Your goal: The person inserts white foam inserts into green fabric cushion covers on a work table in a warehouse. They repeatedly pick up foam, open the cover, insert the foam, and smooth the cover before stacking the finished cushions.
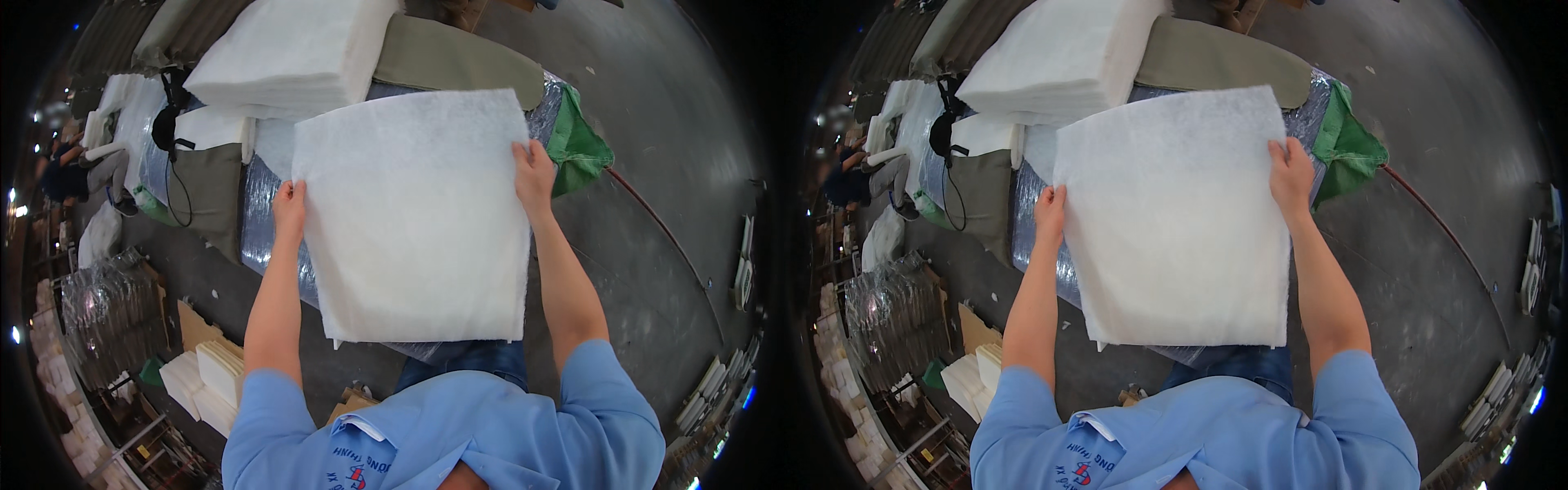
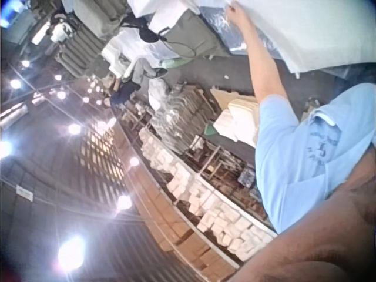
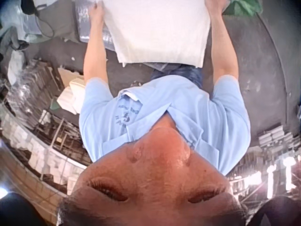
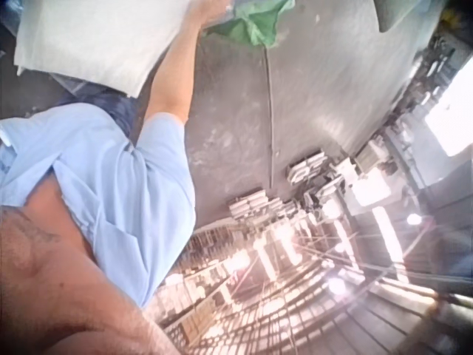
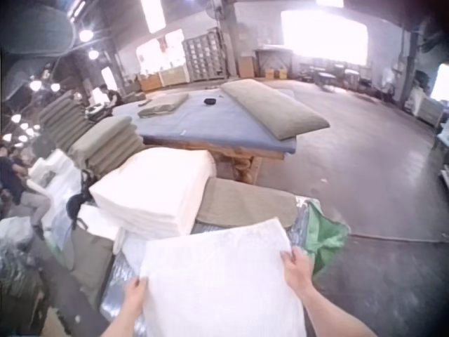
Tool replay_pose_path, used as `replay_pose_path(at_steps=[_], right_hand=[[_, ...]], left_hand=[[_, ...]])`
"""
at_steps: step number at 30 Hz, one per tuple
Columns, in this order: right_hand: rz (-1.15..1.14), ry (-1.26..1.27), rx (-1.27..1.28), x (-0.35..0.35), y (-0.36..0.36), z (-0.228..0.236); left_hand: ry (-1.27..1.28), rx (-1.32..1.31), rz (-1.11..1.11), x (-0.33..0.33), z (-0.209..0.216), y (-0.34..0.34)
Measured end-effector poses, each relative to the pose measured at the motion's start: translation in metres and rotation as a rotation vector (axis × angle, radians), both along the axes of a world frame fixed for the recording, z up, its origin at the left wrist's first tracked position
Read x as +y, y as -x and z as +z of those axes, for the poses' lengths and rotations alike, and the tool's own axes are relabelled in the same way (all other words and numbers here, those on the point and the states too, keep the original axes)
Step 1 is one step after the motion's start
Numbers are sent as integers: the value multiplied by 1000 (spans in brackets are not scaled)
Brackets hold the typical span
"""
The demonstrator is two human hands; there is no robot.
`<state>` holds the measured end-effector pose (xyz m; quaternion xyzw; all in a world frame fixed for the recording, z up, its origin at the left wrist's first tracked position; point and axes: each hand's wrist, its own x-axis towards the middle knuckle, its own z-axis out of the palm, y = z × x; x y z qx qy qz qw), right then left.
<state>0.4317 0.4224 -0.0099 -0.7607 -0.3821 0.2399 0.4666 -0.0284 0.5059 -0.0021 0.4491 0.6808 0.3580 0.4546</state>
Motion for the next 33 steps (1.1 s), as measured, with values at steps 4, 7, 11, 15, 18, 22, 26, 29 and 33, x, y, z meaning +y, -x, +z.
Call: replay_pose_path(at_steps=[4, 7, 11, 15, 18, 22, 26, 29, 33], right_hand=[[50, 215, -133, 14, -2, -26], [21, 252, 47, 3, -3, -35], [0, 241, 355, -57, -5, -17], [178, 526, 385, -165, 4, 4], [255, 628, 257, -226, 24, 15], [173, 590, 264, -260, 37, 7], [195, 549, 84, -261, 44, 13], [188, 529, 13, -271, 46, 6], [126, 476, 13, -276, 46, 3]], left_hand=[[65, 329, -58, 13, -29, 10], [23, 280, 45, 8, -35, 15], [247, 8, 125, -45, -19, 31], [530, 25, -41, -136, 0, 52], [495, 137, -91, -202, -3, 65], [335, 124, -129, -228, -3, 67], [152, 188, -51, -222, -1, 74], [119, 410, -82, -229, -9, 72], [58, 367, -11, -239, -18, 62]])
